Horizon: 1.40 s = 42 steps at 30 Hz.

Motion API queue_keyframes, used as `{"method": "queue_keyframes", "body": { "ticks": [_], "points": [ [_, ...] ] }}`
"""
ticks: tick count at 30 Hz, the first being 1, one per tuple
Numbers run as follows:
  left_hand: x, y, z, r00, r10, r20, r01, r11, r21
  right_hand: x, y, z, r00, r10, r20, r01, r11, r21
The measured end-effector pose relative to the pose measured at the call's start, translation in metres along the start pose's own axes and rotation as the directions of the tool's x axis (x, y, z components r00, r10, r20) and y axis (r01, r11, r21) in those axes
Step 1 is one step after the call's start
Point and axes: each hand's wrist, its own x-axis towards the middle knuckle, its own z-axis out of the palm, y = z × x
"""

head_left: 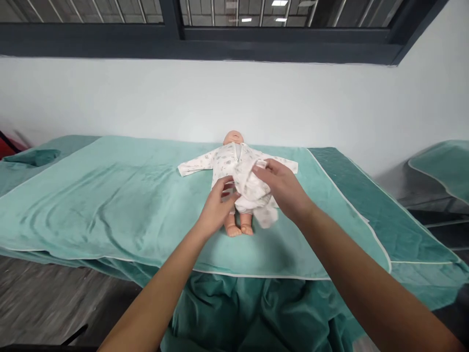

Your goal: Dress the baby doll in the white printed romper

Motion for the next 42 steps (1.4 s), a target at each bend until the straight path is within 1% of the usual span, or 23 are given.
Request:
{"method": "queue_keyframes", "body": {
  "ticks": [2,3,5,7,8,10,13,16,18,20,22,24,26,28,30,33,35,37,38,39,40,42],
  "points": [
    [0.0,0.02,-0.01,0.999,0.018,0.039,-0.01,0.982,-0.19,0.008,-0.018,0.016,0.996,-0.045,0.075,0.037,0.993,0.112],
    [-0.001,0.029,-0.015,0.998,0.038,0.043,-0.026,0.968,-0.248,0.011,-0.025,0.022,0.992,-0.076,0.101,0.06,0.986,0.157],
    [0.0,0.043,-0.026,0.997,0.072,0.025,-0.061,0.949,-0.309,0.015,-0.035,0.033,0.979,-0.153,0.133,0.124,0.97,0.208],
    [0.002,0.053,-0.034,0.997,0.079,-0.02,-0.081,0.938,-0.338,0.015,-0.041,0.041,0.955,-0.245,0.166,0.213,0.959,0.188],
    [0.004,0.056,-0.037,0.996,0.076,-0.048,-0.088,0.934,-0.347,0.013,-0.042,0.044,0.937,-0.29,0.193,0.265,0.953,0.145],
    [0.006,0.062,-0.042,0.993,0.065,-0.094,-0.094,0.929,-0.357,0.009,-0.042,0.05,0.893,-0.368,0.258,0.379,0.925,0.008],
    [0.006,0.07,-0.047,0.992,0.064,-0.109,-0.098,0.934,-0.343,0.005,-0.043,0.053,0.833,-0.441,0.336,0.523,0.826,-0.212],
    [0.004,0.078,-0.05,0.984,0.121,-0.132,-0.153,0.952,-0.267,0.007,-0.048,0.05,0.797,-0.497,0.343,0.598,0.728,-0.336],
    [0.004,0.083,-0.053,0.965,0.189,-0.182,-0.225,0.953,-0.203,0.011,-0.054,0.046,0.781,-0.535,0.323,0.624,0.688,-0.37],
    [0.006,0.088,-0.057,0.934,0.266,-0.237,-0.302,0.945,-0.127,0.016,-0.06,0.043,0.771,-0.551,0.319,0.637,0.676,-0.372],
    [0.01,0.094,-0.063,0.915,0.325,-0.24,-0.348,0.936,-0.057,0.02,-0.067,0.041,0.763,-0.558,0.326,0.646,0.673,-0.36],
    [0.014,0.1,-0.068,0.927,0.329,-0.183,-0.337,0.941,-0.018,0.023,-0.074,0.041,0.751,-0.576,0.322,0.66,0.663,-0.352],
    [0.02,0.104,-0.07,0.953,0.276,-0.123,-0.28,0.96,-0.02,0.025,-0.079,0.042,0.738,-0.594,0.32,0.675,0.651,-0.348],
    [0.025,0.106,-0.072,0.971,0.216,-0.105,-0.222,0.974,-0.048,0.026,-0.083,0.042,0.743,-0.582,0.329,0.669,0.66,-0.342],
    [0.031,0.107,-0.072,0.975,0.188,-0.117,-0.199,0.976,-0.085,0.026,-0.085,0.04,0.768,-0.557,0.317,0.639,0.698,-0.323],
    [0.039,0.111,-0.072,0.958,0.212,-0.194,-0.241,0.96,-0.142,0.022,-0.087,0.037,0.829,-0.485,0.277,0.548,0.804,-0.233],
    [0.041,0.117,-0.072,0.942,0.234,-0.242,-0.281,0.942,-0.183,0.019,-0.089,0.036,0.865,-0.416,0.282,0.468,0.871,-0.15],
    [0.04,0.124,-0.073,0.938,0.256,-0.232,-0.309,0.922,-0.233,0.018,-0.092,0.035,0.88,-0.385,0.277,0.419,0.905,-0.074],
    [0.039,0.127,-0.074,0.943,0.267,-0.2,-0.315,0.91,-0.27,0.018,-0.094,0.034,0.881,-0.399,0.256,0.42,0.907,-0.033],
    [0.038,0.13,-0.075,0.951,0.274,-0.14,-0.306,0.897,-0.318,0.019,-0.096,0.034,0.877,-0.427,0.222,0.436,0.9,0.01],
    [0.036,0.132,-0.077,0.959,0.275,-0.06,-0.278,0.887,-0.369,0.021,-0.098,0.033,0.869,-0.46,0.181,0.459,0.887,0.053],
    [0.034,0.134,-0.081,0.959,0.245,0.143,-0.166,0.893,-0.418,0.024,-0.101,0.031,0.856,-0.508,0.095,0.496,0.859,0.123]
  ]
}}
